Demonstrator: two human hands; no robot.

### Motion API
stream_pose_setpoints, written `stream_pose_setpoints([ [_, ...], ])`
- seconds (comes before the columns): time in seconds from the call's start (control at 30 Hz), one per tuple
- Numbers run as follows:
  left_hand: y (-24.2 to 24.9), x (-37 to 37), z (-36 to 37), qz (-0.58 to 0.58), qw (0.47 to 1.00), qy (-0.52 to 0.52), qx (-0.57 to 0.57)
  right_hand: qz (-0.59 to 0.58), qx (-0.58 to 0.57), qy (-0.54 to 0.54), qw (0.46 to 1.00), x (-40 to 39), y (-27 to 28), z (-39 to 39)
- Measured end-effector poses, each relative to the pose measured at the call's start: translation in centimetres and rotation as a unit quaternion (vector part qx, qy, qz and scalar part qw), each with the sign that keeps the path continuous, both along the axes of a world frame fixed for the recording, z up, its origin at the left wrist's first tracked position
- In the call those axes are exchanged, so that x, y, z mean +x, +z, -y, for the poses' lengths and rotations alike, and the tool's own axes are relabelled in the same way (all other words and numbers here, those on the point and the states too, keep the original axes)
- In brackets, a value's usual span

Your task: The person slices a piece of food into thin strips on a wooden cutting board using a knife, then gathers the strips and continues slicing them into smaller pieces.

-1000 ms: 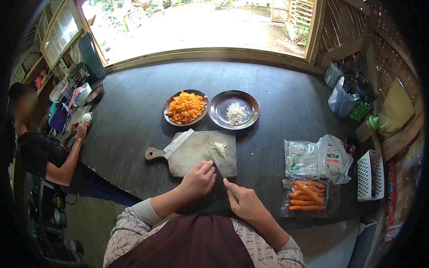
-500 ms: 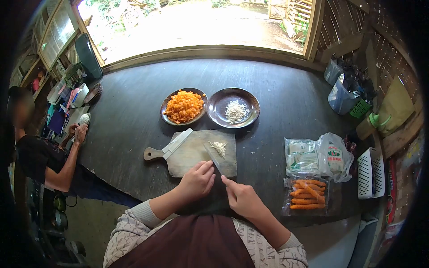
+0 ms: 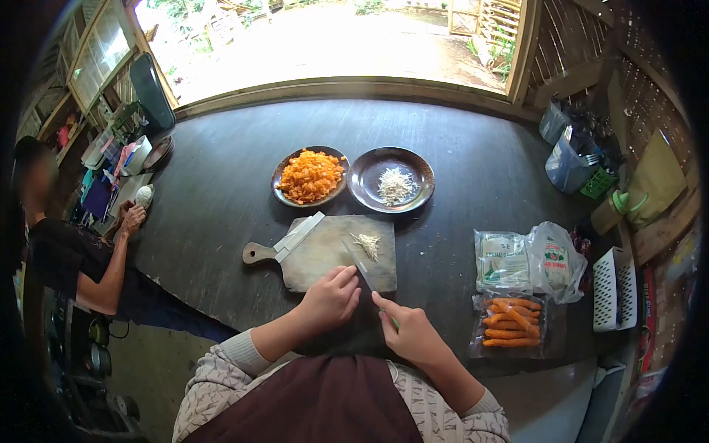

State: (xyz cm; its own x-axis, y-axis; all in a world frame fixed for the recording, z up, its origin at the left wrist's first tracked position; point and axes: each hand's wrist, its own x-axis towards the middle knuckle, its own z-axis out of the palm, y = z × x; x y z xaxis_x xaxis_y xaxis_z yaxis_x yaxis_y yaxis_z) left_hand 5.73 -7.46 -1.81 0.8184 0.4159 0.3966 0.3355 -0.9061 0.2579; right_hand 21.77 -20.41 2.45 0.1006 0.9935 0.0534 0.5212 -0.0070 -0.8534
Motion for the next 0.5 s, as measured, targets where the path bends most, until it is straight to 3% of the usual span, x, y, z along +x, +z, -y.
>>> stream_pose_setpoints([
  [0.07,0.1,0.0,0.0,0.001,1.0,0.003,-0.003,0.005,-0.036,-0.003,0.999,-0.1,-0.6,-0.1],
  [0.13,0.2,0.0,0.0,0.002,1.0,0.001,-0.008,-0.025,0.078,-0.011,0.997,-0.1,-2.3,-0.7],
  [0.43,0.0,-0.2,0.3,0.003,1.0,0.005,-0.01,-0.01,-0.047,-0.016,0.999,-0.5,0.2,-0.1],
  [0.5,0.3,-0.1,0.2,0.002,1.0,-0.004,-0.017,-0.024,0.008,-0.02,0.999,-0.5,-1.9,-0.7],
])
